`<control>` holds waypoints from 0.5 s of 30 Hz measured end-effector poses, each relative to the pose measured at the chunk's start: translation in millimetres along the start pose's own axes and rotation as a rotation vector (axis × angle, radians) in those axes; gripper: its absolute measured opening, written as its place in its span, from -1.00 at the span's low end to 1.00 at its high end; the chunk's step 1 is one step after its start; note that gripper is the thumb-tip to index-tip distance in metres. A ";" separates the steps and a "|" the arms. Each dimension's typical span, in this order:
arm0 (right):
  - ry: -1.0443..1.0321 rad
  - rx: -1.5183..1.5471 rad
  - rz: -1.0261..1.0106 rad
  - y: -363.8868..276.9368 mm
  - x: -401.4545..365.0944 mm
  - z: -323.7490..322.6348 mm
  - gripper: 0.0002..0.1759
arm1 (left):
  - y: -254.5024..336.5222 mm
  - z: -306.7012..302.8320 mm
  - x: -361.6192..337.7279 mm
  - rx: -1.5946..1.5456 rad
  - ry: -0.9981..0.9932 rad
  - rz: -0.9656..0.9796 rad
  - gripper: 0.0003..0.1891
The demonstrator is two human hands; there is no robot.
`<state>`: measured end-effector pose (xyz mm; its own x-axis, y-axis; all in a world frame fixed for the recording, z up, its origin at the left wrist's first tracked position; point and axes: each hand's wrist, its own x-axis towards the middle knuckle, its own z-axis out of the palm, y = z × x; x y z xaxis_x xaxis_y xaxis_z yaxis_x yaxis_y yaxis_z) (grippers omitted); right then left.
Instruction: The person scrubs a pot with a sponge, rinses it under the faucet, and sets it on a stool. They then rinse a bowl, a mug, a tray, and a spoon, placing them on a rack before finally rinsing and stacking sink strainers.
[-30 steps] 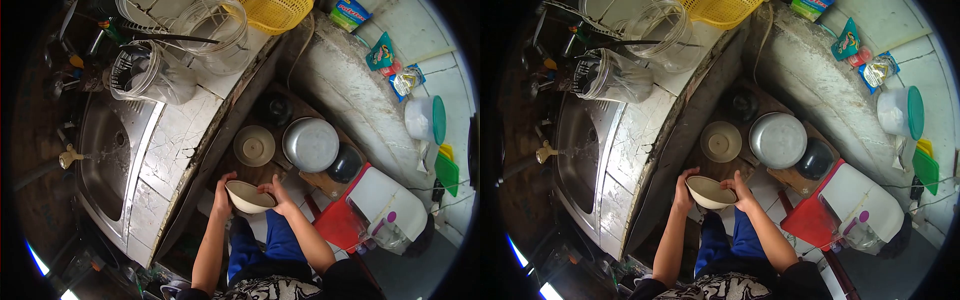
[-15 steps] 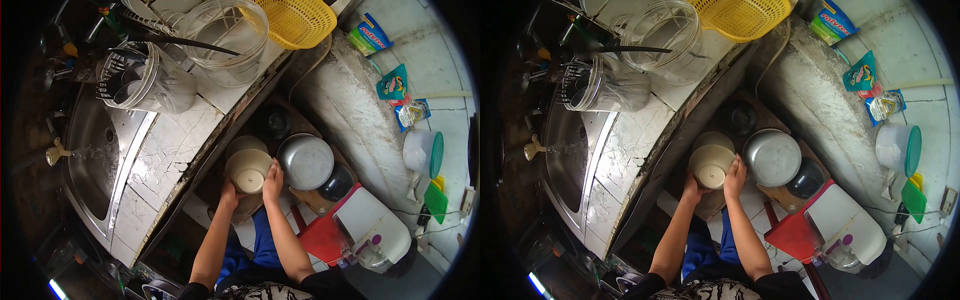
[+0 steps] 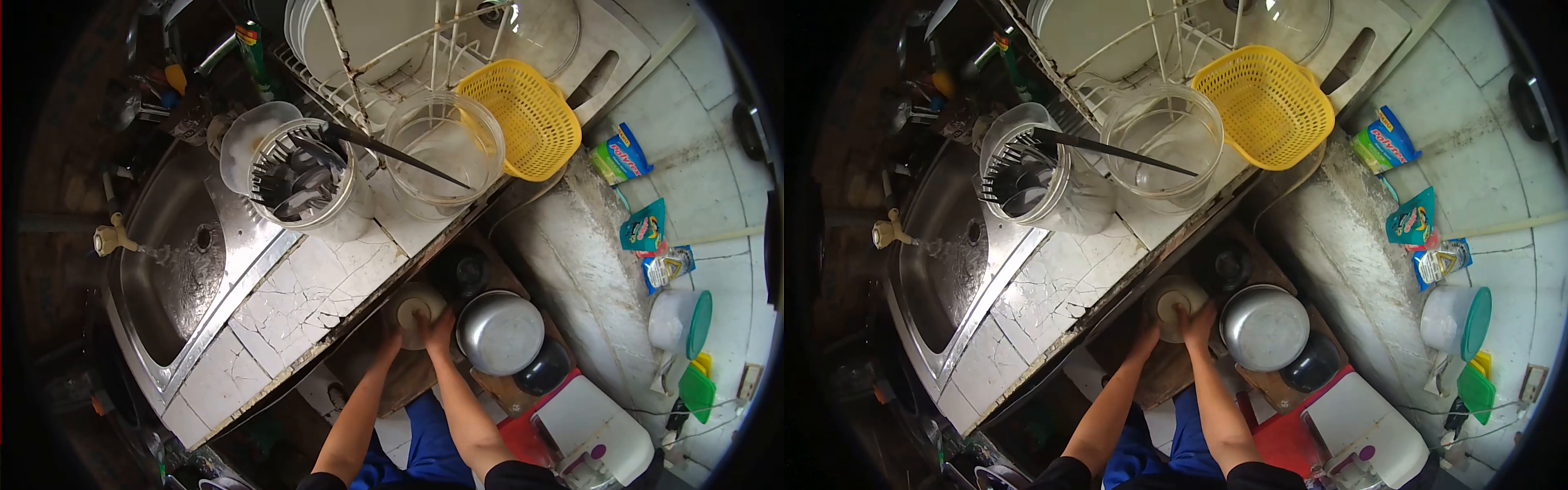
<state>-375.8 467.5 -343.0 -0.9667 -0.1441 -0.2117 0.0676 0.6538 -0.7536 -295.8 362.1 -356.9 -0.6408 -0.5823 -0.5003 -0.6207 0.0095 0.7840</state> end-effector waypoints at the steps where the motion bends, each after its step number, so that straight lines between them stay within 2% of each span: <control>1: -0.002 0.000 -0.041 7.5 1.8 3.5 -0.04 | 16.3 -0.5 -3.7 -0.102 -0.036 -0.088 -0.37; 4: -0.050 0.007 -0.071 6.2 6.2 -1.8 -0.07 | 17.5 2.1 -3.9 -0.248 0.003 -0.036 -0.33; 7: -0.035 -0.025 -0.110 7.2 4.9 0.4 -0.11 | -13.0 9.2 0.5 -0.029 0.004 0.096 -0.26; 10: -0.035 -0.086 -0.148 3.1 -0.4 1.9 -0.16 | 14.4 -2.1 -13.0 -0.012 -0.051 -0.125 -0.20; 11: -0.053 -0.054 -0.100 -1.3 -1.6 0.1 -0.17 | 20.9 -12.7 -13.3 0.004 -0.145 -0.160 -0.14; 14: -0.146 -0.086 -0.005 -16.7 -5.1 -8.0 -0.12 | -6.2 -5.7 -14.1 0.145 -0.069 -0.027 -0.16; 15: -0.150 -0.156 -0.005 -19.3 -7.8 -9.7 -0.10 | -10.0 -8.3 -22.7 0.064 -0.061 0.050 -0.20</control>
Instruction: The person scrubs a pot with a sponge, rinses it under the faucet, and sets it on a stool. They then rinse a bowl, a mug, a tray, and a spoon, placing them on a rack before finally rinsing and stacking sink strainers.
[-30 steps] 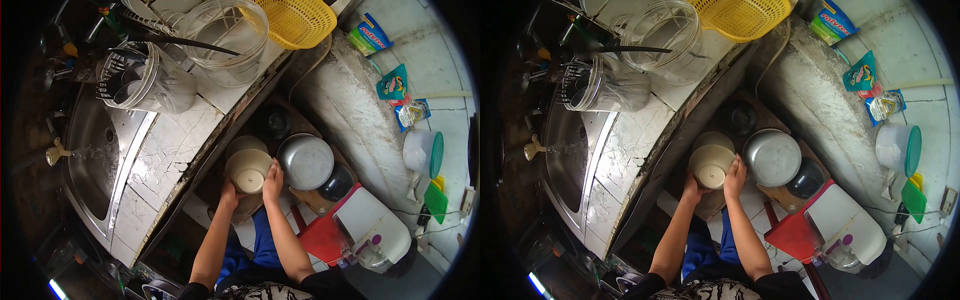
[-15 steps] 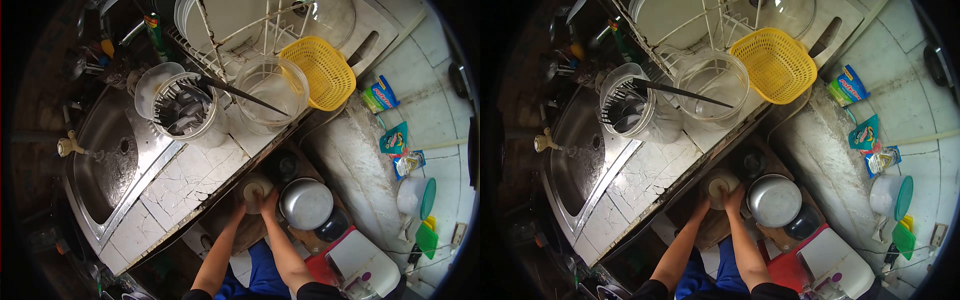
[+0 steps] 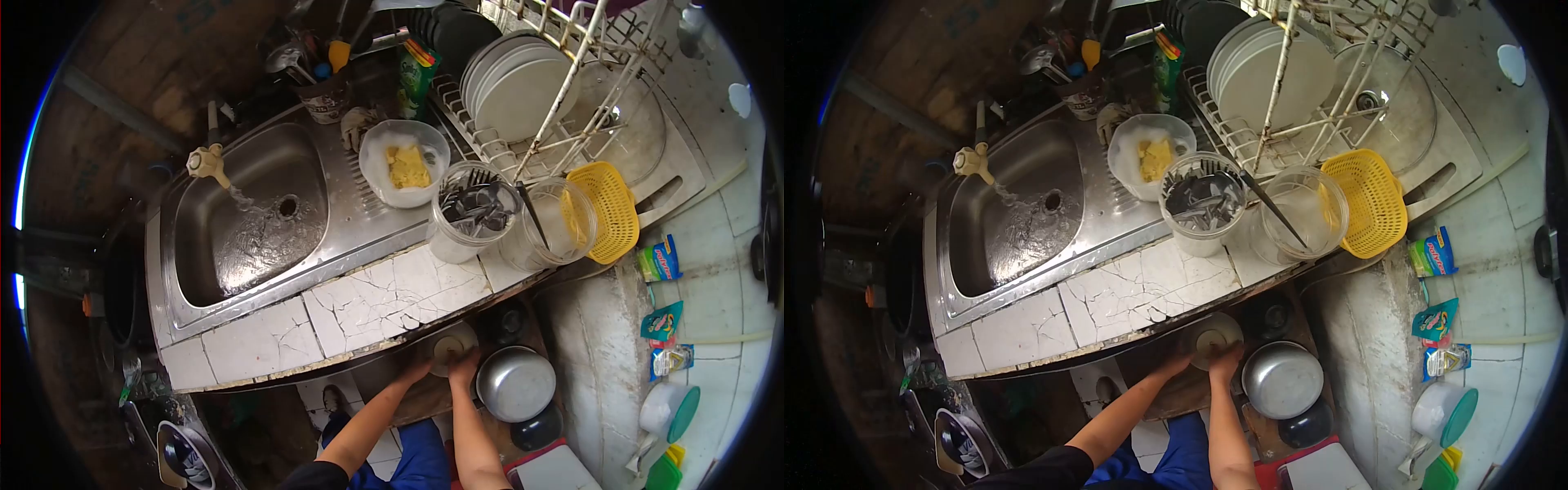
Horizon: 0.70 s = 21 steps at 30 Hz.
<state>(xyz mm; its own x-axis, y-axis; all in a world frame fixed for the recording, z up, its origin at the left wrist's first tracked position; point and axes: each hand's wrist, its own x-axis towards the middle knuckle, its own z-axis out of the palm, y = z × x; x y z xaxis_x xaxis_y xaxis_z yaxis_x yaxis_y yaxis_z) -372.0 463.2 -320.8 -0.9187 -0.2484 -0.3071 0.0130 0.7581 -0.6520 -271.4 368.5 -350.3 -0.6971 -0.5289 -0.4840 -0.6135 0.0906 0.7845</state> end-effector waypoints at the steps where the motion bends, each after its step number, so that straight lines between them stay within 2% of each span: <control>1: -0.020 -0.007 0.051 -3.2 -1.8 -3.6 -0.09 | -3.1 -4.5 -7.0 -0.076 0.016 0.084 -0.25; 2: -0.042 -0.014 0.098 -7.9 -3.2 -6.7 -0.08 | -6.3 -11.5 -11.9 -0.152 0.037 0.167 -0.28; 3: -0.075 -0.026 0.141 -14.8 -6.9 -10.4 -0.08 | 0.7 -25.6 -26.8 -0.044 -0.064 0.085 -0.37; 5: -0.091 -0.075 0.046 -21.9 -16.9 -15.4 -0.10 | 12.5 -64.2 -82.1 0.146 -0.240 -0.129 -0.54; 7: -0.139 -0.129 0.059 -36.7 -33.3 -24.1 -0.18 | -8.5 -91.0 -130.2 0.110 -0.206 -0.107 -0.63; 8: -0.181 -0.159 -0.014 -40.6 -40.1 -27.3 -0.21 | -20.4 -99.9 -156.4 0.083 -0.176 -0.107 -0.66; 9: -0.222 -0.270 0.010 -53.0 -52.2 -30.6 -0.23 | -31.1 -108.6 -183.3 0.070 -0.088 -0.183 -0.67; 11: -0.345 -0.457 -0.119 -72.0 -74.7 -38.6 -0.32 | -58.3 -135.1 -236.3 0.033 0.071 -0.361 -0.69; 13: -0.412 -0.524 -0.230 -80.2 -95.2 -37.9 -0.43 | -100.4 -159.6 -286.6 -0.047 0.229 -0.418 -0.69; 14: -0.482 -0.566 -0.246 -87.3 -105.6 -38.4 -0.42 | -115.7 -169.7 -311.0 -0.074 0.324 -0.483 -0.70; 16: -0.463 -0.624 -0.294 -74.2 -116.0 -21.3 -0.33 | -145.6 -206.3 -356.2 -0.145 0.500 -0.593 -0.71; 17: -0.553 -0.653 -0.293 -75.6 -121.4 -9.6 -0.35 | -155.1 -225.0 -381.7 -0.206 0.576 -0.651 -0.71; 21: -0.864 -0.725 -0.270 -122.7 -178.3 48.9 -0.45 | -174.2 -311.7 -485.2 -0.297 0.978 -0.685 -0.70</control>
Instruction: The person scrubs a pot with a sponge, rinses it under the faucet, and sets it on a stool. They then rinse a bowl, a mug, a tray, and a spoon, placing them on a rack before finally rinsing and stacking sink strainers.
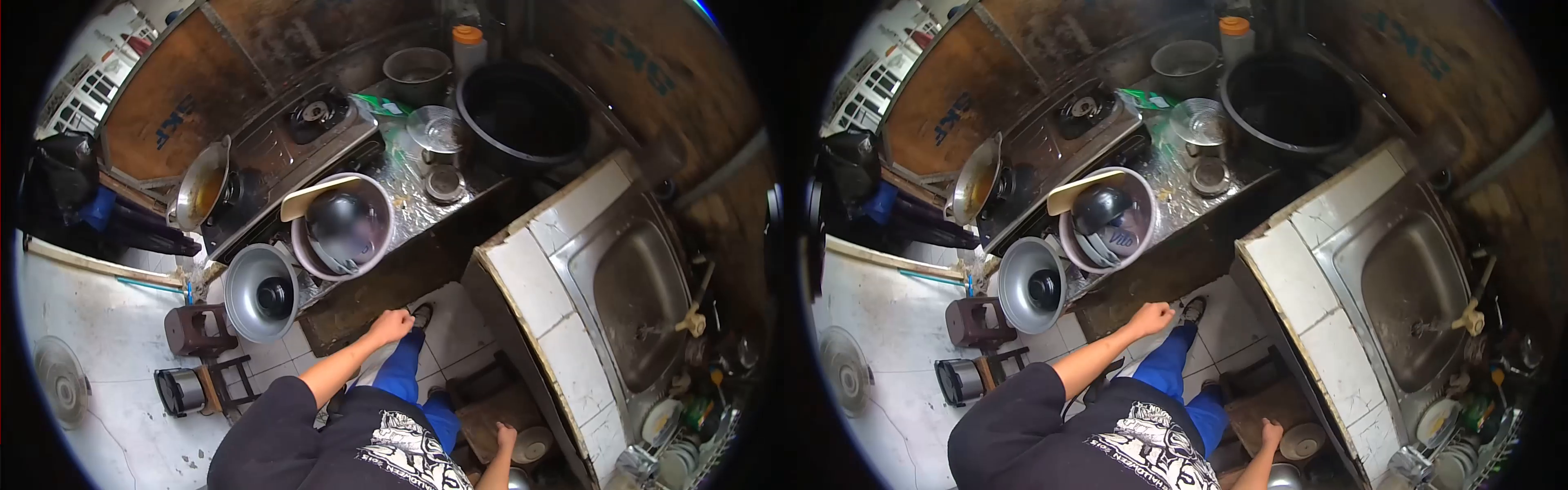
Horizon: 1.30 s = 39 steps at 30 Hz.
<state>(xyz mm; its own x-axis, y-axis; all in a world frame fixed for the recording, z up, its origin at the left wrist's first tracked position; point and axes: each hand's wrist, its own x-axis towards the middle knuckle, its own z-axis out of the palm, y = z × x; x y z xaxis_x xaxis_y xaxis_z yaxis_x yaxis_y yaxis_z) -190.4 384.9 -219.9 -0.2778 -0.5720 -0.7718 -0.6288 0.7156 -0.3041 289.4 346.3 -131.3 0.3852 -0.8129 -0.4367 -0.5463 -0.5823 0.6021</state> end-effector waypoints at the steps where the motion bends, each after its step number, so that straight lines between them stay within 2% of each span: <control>1: -0.086 0.030 -0.037 -17.8 23.2 20.0 -0.46 | 0.1 -30.4 6.9 -0.060 0.101 -0.007 -0.73; 2: -0.176 0.066 -0.069 -34.6 35.5 34.2 -0.47 | -0.3 -62.5 13.0 -0.114 0.198 -0.013 -0.76; 3: -0.286 0.138 -0.042 -89.2 14.3 40.9 -0.48 | -1.2 -91.6 17.1 -0.159 0.301 0.008 -0.80; 4: -0.398 0.206 -0.015 -176.0 -21.4 48.1 -0.50 | -3.6 -118.2 21.3 -0.205 0.407 0.026 -0.84; 5: -0.530 0.179 -0.087 -212.6 -13.4 67.4 -0.47 | -7.3 -142.4 25.2 -0.242 0.525 0.068 -0.87; 6: -0.533 0.103 -0.227 -264.2 -25.5 86.8 -0.46 | -14.4 -164.3 29.1 -0.275 0.646 0.110 -0.91; 7: -0.556 -0.062 -0.486 -299.1 -14.8 111.5 -0.46 | -26.5 -183.0 31.9 -0.291 0.746 0.104 -0.93; 8: -0.474 -0.189 -0.776 -336.4 -10.9 137.9 -0.48 | -37.4 -197.7 33.9 -0.310 0.852 0.094 -0.95; 9: -0.478 -0.165 -0.870 -388.2 -35.5 153.8 -0.48 | -47.1 -209.0 33.7 -0.347 0.848 0.019 -0.95; 10: -0.603 -0.080 -0.758 -440.3 -68.7 164.8 -0.45 | -58.8 -217.0 27.2 -0.383 0.843 -0.067 -0.96; 12: -0.802 0.146 -0.590 -512.6 -119.8 192.2 -0.38 | -73.2 -214.2 16.0 -0.482 0.853 -0.091 -0.93; 15: -0.902 0.230 -0.357 -569.5 -146.0 242.6 -0.29 | -78.8 -193.3 -12.8 -0.476 0.771 -0.138 -0.91; 16: -0.898 0.256 -0.277 -578.0 -143.3 263.2 -0.26 | -79.6 -186.1 -22.7 -0.486 0.760 -0.156 -0.91; 20: -0.877 0.342 -0.004 -587.2 -140.5 312.3 -0.48 | -99.1 -146.2 -54.6 -0.731 0.847 -0.318 -0.94; 22: -0.755 0.520 0.001 -580.4 -137.8 331.3 -0.55 | -117.4 -134.5 -68.8 -0.706 0.868 -0.357 -0.93; 23: -0.784 0.726 0.057 -580.0 -143.6 332.0 -0.62 | -123.5 -134.2 -77.1 -0.716 0.879 -0.396 -0.93; 26: -0.863 1.086 0.264 -579.5 -130.7 332.0 -0.57 | -145.5 -143.0 -96.0 -0.694 0.853 -0.498 -0.91; 27: -0.900 1.173 0.309 -575.6 -115.6 333.4 -0.50 | -152.0 -145.9 -99.4 -0.717 0.881 -0.525 -0.91; 30: -0.931 1.198 0.330 -570.7 -115.1 298.4 -0.54 | -171.0 -147.4 -106.2 -0.838 0.948 -0.547 -0.87; 31: -1.209 1.079 0.299 -566.5 -112.2 280.1 -0.54 | -174.2 -147.3 -106.7 -0.815 0.945 -0.544 -0.87; 32: -1.206 1.023 0.164 -566.2 -140.2 251.9 -0.55 | -177.8 -147.2 -102.4 -0.795 0.930 -0.526 -0.87; 33: -1.223 0.989 0.113 -555.6 -120.7 245.4 -0.55 | -178.2 -147.7 -96.9 -0.822 0.916 -0.494 -0.88; 35: -1.162 0.968 0.004 -528.6 -89.8 204.9 -0.57 | -160.5 -150.5 -76.0 -0.863 0.801 -0.376 -0.84; 36: -1.135 0.956 -0.098 -517.4 -86.1 181.5 -0.58 | -146.6 -150.3 -60.5 -0.937 0.639 -0.286 -0.77; 38: -1.011 1.007 -0.056 -502.1 -114.4 120.2 -0.63 | -73.4 -164.0 -30.5 -1.256 0.241 -0.240 -0.73; 39: -0.988 1.045 -0.119 -481.7 -104.5 104.7 -0.63 | -32.7 -169.7 -20.6 -1.325 0.001 -0.169 -0.69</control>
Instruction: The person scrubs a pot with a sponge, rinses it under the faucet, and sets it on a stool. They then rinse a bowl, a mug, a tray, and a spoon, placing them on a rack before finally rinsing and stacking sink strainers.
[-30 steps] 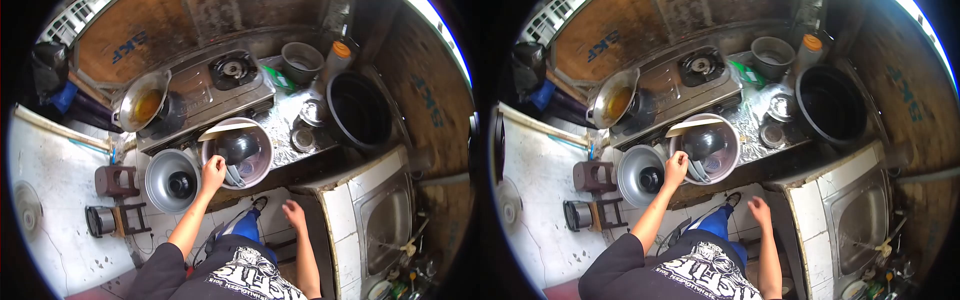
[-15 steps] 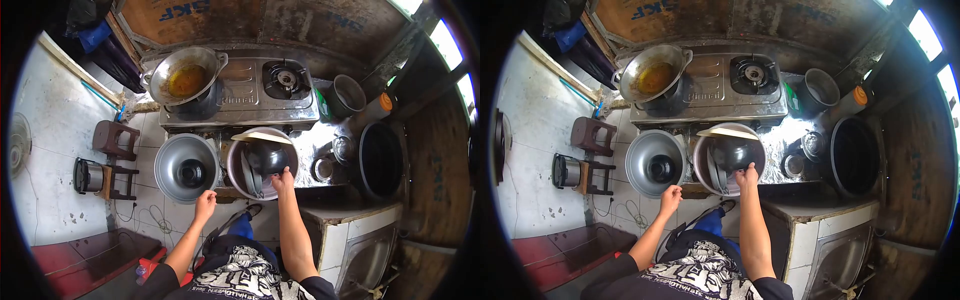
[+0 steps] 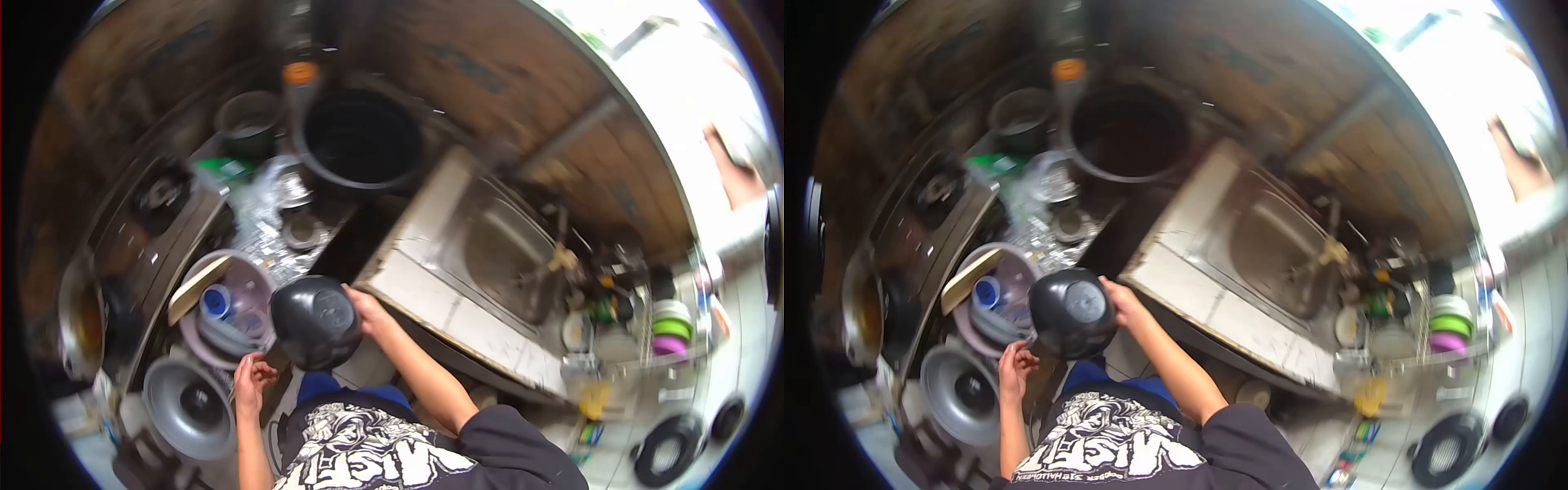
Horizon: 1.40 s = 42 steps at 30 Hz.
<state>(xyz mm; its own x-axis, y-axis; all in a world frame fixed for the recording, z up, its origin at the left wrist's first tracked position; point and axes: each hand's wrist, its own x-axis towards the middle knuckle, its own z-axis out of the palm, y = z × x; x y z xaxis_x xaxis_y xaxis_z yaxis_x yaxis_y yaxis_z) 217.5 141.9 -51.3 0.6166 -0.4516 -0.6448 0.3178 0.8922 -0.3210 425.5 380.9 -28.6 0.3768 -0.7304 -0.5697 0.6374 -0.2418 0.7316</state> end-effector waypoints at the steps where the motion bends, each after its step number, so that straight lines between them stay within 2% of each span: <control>1: -0.026 -0.018 -0.050 -8.4 -16.0 -23.3 -0.62 | 5.6 41.1 5.2 -0.048 -0.190 -0.090 -0.65; 3: 0.055 -0.099 -0.222 -20.3 -71.5 -40.0 -0.65 | -4.2 108.4 13.9 -0.099 -0.393 -0.208 -0.62; 5: 0.244 -0.065 -0.384 -17.2 -123.5 -69.6 -0.65 | -28.8 147.5 33.3 -0.031 -0.618 -0.333 -0.64; 6: 0.320 -0.029 -0.514 -9.3 -147.9 -93.5 -0.65 | -40.3 172.7 34.1 0.054 -0.670 -0.325 -0.65; 8: 0.510 0.075 -0.754 22.0 -192.0 -144.3 -0.65 | -62.1 222.5 15.2 0.217 -0.785 -0.363 -0.71; 10: 0.641 0.248 -0.941 65.2 -251.0 -178.6 -0.63 | -91.5 257.9 -8.5 0.363 -0.851 -0.568 -0.75; 11: 0.835 0.280 -0.958 91.1 -273.8 -194.9 -0.61 | -108.1 271.5 -22.3 0.424 -0.862 -0.660 -0.77; 12: 0.997 0.292 -0.957 118.5 -298.4 -204.7 -0.59 | -132.0 281.3 -35.0 0.598 -0.938 -0.622 -0.80; 13: 0.961 0.387 -0.970 157.6 -307.3 -234.1 -0.49 | -154.6 291.9 -53.4 0.710 -0.984 -0.654 -0.84; 15: 0.810 0.514 -0.988 209.5 -354.2 -246.2 -0.35 | -209.4 306.0 -80.4 0.826 -1.041 -0.727 -0.85; 17: 0.836 0.489 -1.033 248.0 -393.8 -258.9 -0.16 | -264.9 323.5 -120.5 0.949 -1.052 -0.756 -0.82; 18: 0.855 0.522 -1.030 265.5 -412.8 -264.1 -0.10 | -301.4 319.7 -124.2 0.927 -1.136 -0.802 -0.79; 21: 0.942 0.647 -1.023 306.3 -461.8 -301.5 0.01 | -373.7 327.9 -193.7 1.117 -1.262 -0.701 -0.73; 22: 1.009 0.699 -1.027 324.2 -475.1 -313.5 0.00 | -408.0 316.7 -193.7 1.268 -1.393 -0.583 -0.65; 23: 1.071 0.740 -1.022 338.2 -493.8 -322.8 -0.01 | -417.8 330.6 -233.8 1.452 -1.542 -0.442 -0.60; 24: 1.113 0.798 -1.025 362.6 -500.8 -341.1 -0.03 | -424.7 342.6 -272.0 1.560 -1.572 -0.540 -0.57; 25: 1.157 0.857 -1.032 386.8 -506.8 -358.6 -0.05 | -457.6 335.0 -279.1 1.600 -1.717 -0.587 -0.49; 26: 1.252 0.903 -1.022 404.6 -521.0 -369.3 -0.07 | -503.3 317.5 -279.7 1.598 -1.871 -0.632 -0.25; 28: 1.373 0.954 -1.151 430.6 -552.6 -386.8 -0.11 | -544.2 309.4 -339.2 1.735 -2.188 -0.115 0.01; 29: 1.428 1.016 -1.187 448.7 -560.0 -401.4 -0.11 | -567.5 314.7 -364.1 1.759 -2.251 -0.282 0.14; 31: 1.445 1.047 -1.241 484.2 -569.2 -436.8 -0.12 | -621.3 300.0 -389.7 1.841 -2.218 -0.320 0.11; 35: 1.528 1.055 -1.297 530.3 -565.3 -500.2 -0.10 | -684.8 274.1 -412.9 1.820 -2.117 -0.221 0.01; 36: 1.569 1.011 -1.270 530.6 -565.8 -510.1 -0.12 | -692.1 271.8 -413.2 1.816 -2.094 -0.168 -0.02; 38: 1.890 0.821 -0.796 533.7 -551.4 -531.6 -0.14 | -694.6 262.1 -405.6 1.898 -2.054 -0.041 -0.11; 40: 2.089 0.563 -0.327 524.0 -547.4 -543.8 -0.10 | -676.8 261.2 -385.9 1.969 -2.171 -0.075 -0.14; 42: 2.231 0.572 -0.285 501.3 -542.8 -543.8 -0.10 | -650.4 258.6 -357.9 2.062 -2.136 -0.102 -0.17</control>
<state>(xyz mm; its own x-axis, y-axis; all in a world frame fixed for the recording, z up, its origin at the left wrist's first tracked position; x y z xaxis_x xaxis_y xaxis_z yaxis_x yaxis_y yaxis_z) -349.5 838.1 -239.4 -0.8025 0.5424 -0.2488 0.5655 0.5580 -0.6073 -297.7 634.5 -203.7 -0.6965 0.2144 -0.6848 -0.4573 0.6027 0.6539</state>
